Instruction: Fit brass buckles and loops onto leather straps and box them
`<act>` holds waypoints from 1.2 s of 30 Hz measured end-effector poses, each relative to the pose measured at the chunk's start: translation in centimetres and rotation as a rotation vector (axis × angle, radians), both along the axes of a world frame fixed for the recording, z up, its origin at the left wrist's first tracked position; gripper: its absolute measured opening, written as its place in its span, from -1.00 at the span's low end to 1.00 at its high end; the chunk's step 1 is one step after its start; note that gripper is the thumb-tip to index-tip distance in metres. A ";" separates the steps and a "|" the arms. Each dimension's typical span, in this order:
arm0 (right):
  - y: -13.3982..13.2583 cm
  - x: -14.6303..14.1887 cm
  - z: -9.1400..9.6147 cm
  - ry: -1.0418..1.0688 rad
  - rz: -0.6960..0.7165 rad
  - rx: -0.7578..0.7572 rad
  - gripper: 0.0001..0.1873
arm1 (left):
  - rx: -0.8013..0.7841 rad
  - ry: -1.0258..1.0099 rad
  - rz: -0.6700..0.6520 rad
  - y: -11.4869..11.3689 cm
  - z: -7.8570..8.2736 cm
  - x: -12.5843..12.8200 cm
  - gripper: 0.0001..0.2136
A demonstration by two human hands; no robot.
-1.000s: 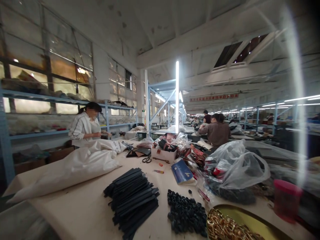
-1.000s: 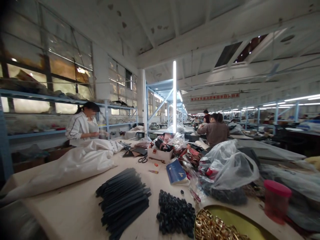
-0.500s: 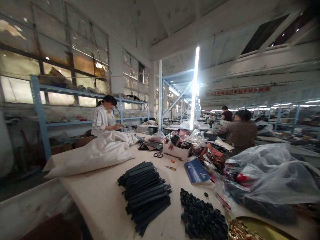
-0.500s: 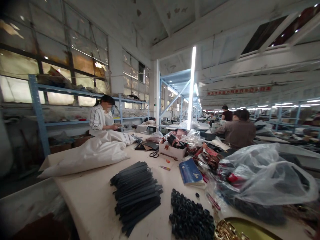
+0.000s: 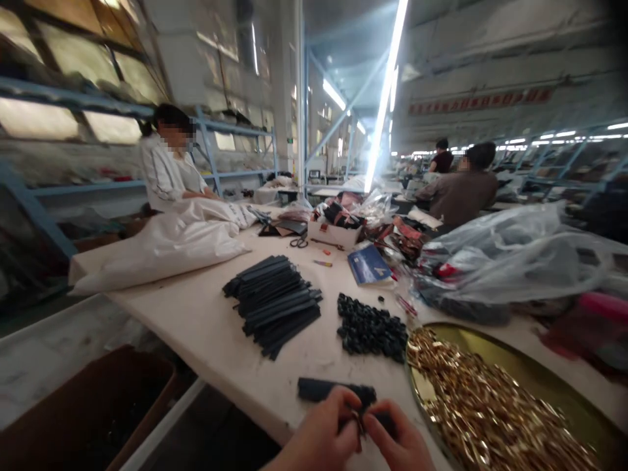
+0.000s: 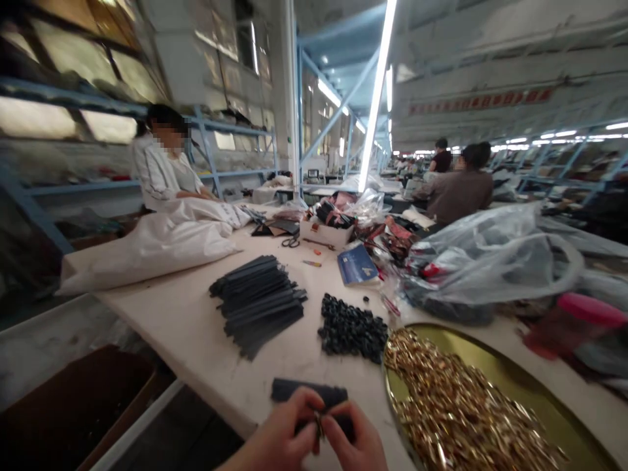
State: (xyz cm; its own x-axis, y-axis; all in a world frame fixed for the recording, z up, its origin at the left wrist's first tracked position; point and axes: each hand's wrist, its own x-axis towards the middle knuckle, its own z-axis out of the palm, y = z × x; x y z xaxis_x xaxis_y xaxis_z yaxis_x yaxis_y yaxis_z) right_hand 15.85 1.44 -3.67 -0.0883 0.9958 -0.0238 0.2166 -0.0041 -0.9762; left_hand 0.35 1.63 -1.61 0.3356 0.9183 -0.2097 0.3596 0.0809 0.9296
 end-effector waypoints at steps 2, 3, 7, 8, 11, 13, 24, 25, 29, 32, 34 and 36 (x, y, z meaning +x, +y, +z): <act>-0.4 0.2 -0.2 0.076 -0.005 -0.012 -0.64 | 0.060 -0.038 0.032 -0.3 0.1 0.3 -0.84; -0.6 0.3 -0.2 0.154 -0.006 -0.028 -0.59 | 0.047 -0.060 0.029 -0.5 0.2 0.4 -0.86; -1.4 0.6 0.0 0.503 0.000 -0.215 -0.59 | -0.025 -0.099 0.012 -1.0 0.6 0.5 -0.81; -1.6 0.6 0.0 0.551 0.015 -0.273 -0.66 | -0.027 -0.091 0.009 -1.1 0.7 0.6 -0.80; -2.4 0.5 -0.2 0.666 0.136 -0.440 -0.68 | 0.035 0.039 0.016 -1.5 0.8 0.7 -0.79; -3.0 0.5 -0.4 0.737 0.212 -0.510 -0.65 | 0.094 0.196 0.018 -1.8 0.9 0.8 -0.77; -3.6 0.9 0.0 0.311 -0.051 -0.152 -0.69 | 0.025 0.034 -0.158 -3.2 2.2 0.4 -0.79; -3.5 0.9 -0.2 0.211 -0.106 -0.106 -0.71 | 0.003 0.006 -0.164 -3.2 2.2 0.3 -0.77; -3.4 1.2 -0.9 -0.023 -0.082 0.028 -0.80 | -0.108 -0.094 -0.159 -2.8 2.0 0.5 -0.69; -3.7 1.7 -1.0 -0.113 0.106 0.064 -0.87 | -0.238 -0.158 -0.180 -2.4 1.6 0.9 -0.66; -3.9 2.0 -0.9 -0.154 0.169 0.042 -0.88 | -0.309 -0.171 -0.208 -2.2 1.4 1.1 -0.65; -4.1 2.4 -0.8 -0.170 0.208 0.000 -0.90 | -0.348 -0.168 -0.234 -2.1 1.3 1.0 -0.63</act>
